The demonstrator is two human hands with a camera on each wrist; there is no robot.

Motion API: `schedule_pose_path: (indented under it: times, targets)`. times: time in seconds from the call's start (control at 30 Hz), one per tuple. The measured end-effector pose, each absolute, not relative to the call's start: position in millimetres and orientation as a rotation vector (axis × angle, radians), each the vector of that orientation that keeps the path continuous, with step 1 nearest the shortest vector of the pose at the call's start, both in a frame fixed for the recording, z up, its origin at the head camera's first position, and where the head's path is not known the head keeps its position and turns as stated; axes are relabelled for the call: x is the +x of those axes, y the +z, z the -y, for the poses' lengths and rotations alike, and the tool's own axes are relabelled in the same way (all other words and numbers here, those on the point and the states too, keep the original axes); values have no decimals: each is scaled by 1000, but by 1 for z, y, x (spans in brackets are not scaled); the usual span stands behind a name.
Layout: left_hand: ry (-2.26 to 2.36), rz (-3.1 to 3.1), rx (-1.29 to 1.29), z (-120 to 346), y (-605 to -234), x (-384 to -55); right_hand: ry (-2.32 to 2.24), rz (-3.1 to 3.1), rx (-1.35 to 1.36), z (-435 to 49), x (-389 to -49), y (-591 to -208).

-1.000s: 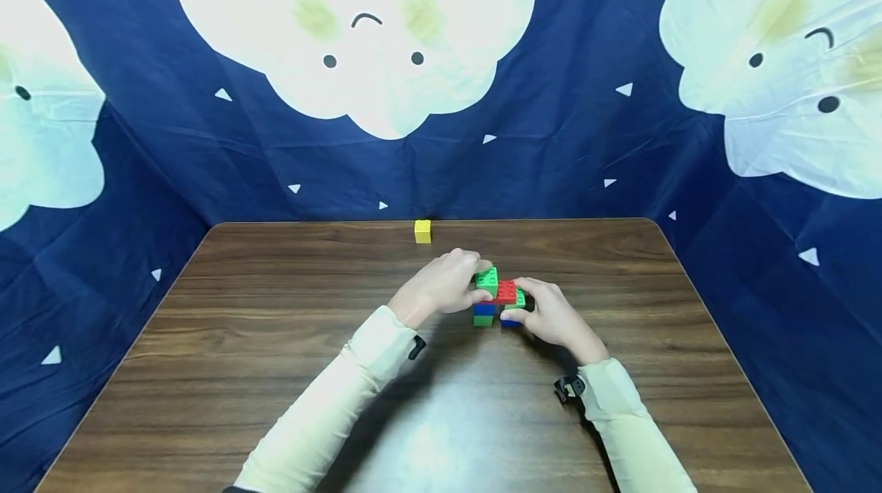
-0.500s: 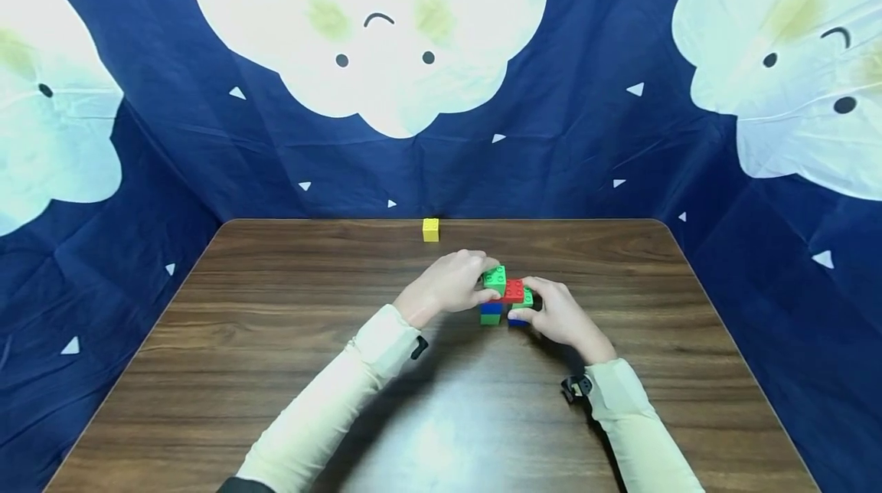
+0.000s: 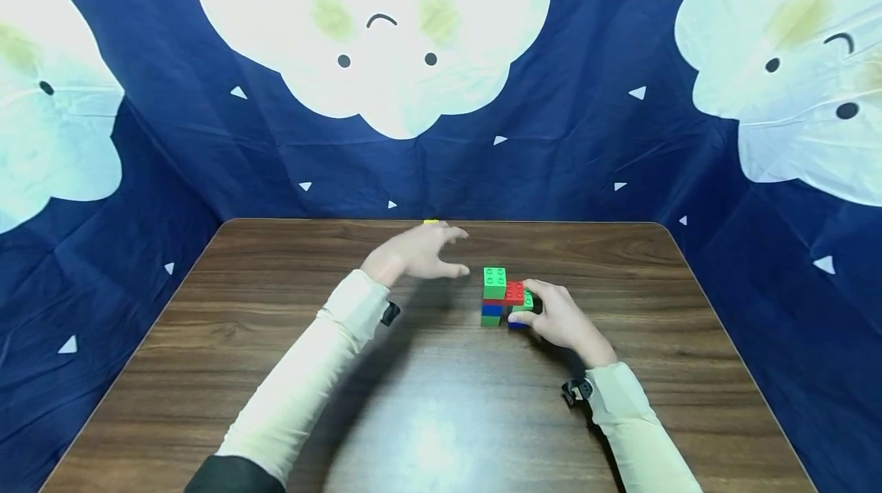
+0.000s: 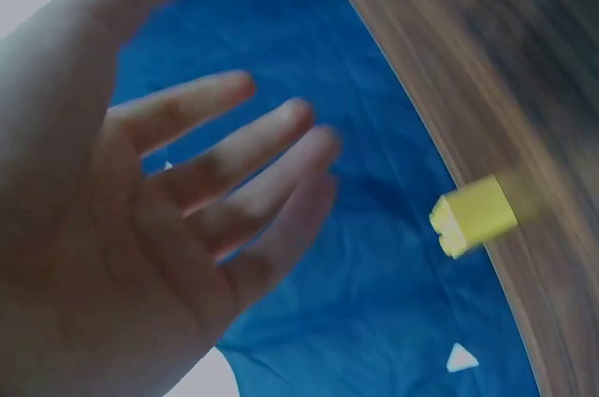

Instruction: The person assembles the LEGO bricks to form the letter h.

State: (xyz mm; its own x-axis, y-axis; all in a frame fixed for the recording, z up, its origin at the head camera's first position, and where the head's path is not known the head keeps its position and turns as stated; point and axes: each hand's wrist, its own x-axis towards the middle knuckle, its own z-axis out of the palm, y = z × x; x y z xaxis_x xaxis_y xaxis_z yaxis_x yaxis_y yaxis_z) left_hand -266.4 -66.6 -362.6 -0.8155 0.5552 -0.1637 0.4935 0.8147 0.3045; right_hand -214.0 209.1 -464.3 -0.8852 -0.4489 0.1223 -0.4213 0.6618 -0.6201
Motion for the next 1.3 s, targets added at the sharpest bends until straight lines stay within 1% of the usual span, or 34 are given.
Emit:
schedule_pose_path:
  times: [0.1, 0.23, 0.43, 0.67, 0.83, 0.93, 1.3]
  targets:
    - [313, -2926, 740, 76, -365, -281, -1046, -2817, -746, -209, -214, -465]
    - [264, -3085, 608, 86, -379, -302, -1059, -2807, -771, -207, -214, -466]
    - [200, -3051, 455, 97, -410, -322, -1068, -2802, -769, -205, -212, -467]
    - [123, -3002, 412, 96, -437, -331, -1050, -2819, -764, -204, -211, -468]
    - [135, -3051, 482, 96, -456, -334, -1046, -2834, -796, -204, -210, -468]
    - [140, -3069, 506, 95, -457, -335, -1055, -2839, -804, -204, -211, -467]
    - [245, -2964, 539, 85, -433, -335, -1039, -2862, -769, -210, -214, -468]
